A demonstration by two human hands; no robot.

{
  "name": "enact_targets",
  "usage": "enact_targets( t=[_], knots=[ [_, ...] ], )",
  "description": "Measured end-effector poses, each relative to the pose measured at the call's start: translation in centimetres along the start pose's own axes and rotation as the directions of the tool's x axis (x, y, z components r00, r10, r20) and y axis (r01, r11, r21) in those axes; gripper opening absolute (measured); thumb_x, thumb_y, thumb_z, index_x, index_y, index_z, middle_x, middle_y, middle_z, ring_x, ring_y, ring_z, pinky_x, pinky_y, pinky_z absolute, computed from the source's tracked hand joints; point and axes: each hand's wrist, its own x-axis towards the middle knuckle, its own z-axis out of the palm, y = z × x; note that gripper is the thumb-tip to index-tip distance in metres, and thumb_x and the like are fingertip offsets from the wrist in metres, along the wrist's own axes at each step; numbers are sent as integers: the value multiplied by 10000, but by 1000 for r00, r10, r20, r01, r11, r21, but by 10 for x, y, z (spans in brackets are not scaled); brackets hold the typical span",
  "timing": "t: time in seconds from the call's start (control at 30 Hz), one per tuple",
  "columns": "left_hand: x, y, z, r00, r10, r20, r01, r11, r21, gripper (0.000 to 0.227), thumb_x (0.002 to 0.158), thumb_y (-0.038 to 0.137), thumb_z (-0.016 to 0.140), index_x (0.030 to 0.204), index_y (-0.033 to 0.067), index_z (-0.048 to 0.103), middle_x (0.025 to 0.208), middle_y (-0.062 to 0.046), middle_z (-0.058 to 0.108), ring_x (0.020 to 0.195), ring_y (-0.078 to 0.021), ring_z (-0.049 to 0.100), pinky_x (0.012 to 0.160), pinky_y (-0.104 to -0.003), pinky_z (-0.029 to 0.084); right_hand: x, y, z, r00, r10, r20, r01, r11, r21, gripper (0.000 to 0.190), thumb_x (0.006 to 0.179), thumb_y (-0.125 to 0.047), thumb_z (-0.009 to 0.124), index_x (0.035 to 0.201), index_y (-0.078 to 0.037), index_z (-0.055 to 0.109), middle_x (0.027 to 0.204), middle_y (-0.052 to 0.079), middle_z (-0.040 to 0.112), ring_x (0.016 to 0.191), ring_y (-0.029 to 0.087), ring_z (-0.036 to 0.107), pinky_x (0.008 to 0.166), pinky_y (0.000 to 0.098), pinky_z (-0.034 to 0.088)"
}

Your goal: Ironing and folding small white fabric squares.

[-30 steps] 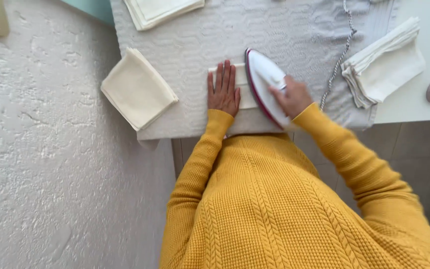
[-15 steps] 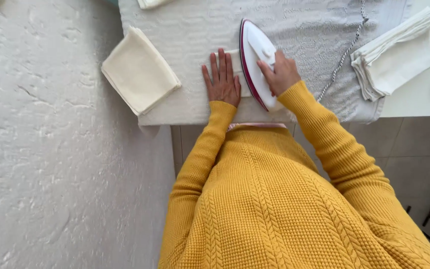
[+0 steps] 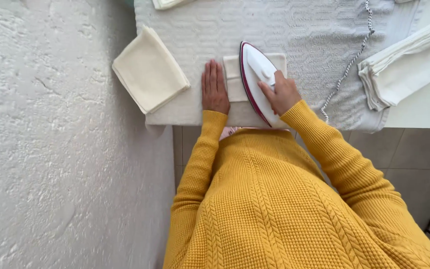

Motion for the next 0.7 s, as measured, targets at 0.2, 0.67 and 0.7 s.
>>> enact_targets(
  t=[0.2,0.67,0.7],
  knots=[
    [2,6,-30,1000,-22,-15,19,979,-205,736,957,-133,419,1632,-1,158,1701,-169,231,1619,-320,191,1366,-476,193,26,-22,14,998,38,51,-38,999,-2,462,1067,-384,607,1037,66,505,560,147,637,430,225,637,380,374,499],
    [-2,-2,-16,998,-11,-57,4,991,-133,706,1004,-70,494,1624,24,169,1692,-119,262,1601,-258,240,1337,-446,242,20,-31,40,998,-26,-54,29,999,43,460,1028,-354,632,1068,83,494,587,155,646,415,238,642,354,374,504],
    [-7,-2,-16,998,-11,-56,4,992,-125,693,1027,-51,499,1630,41,169,1696,-101,263,1606,-235,233,1340,-431,239,25,-28,44,997,-47,-60,50,998,44,463,1042,-359,630,1064,85,500,585,161,649,425,233,647,368,367,509]
  ],
)
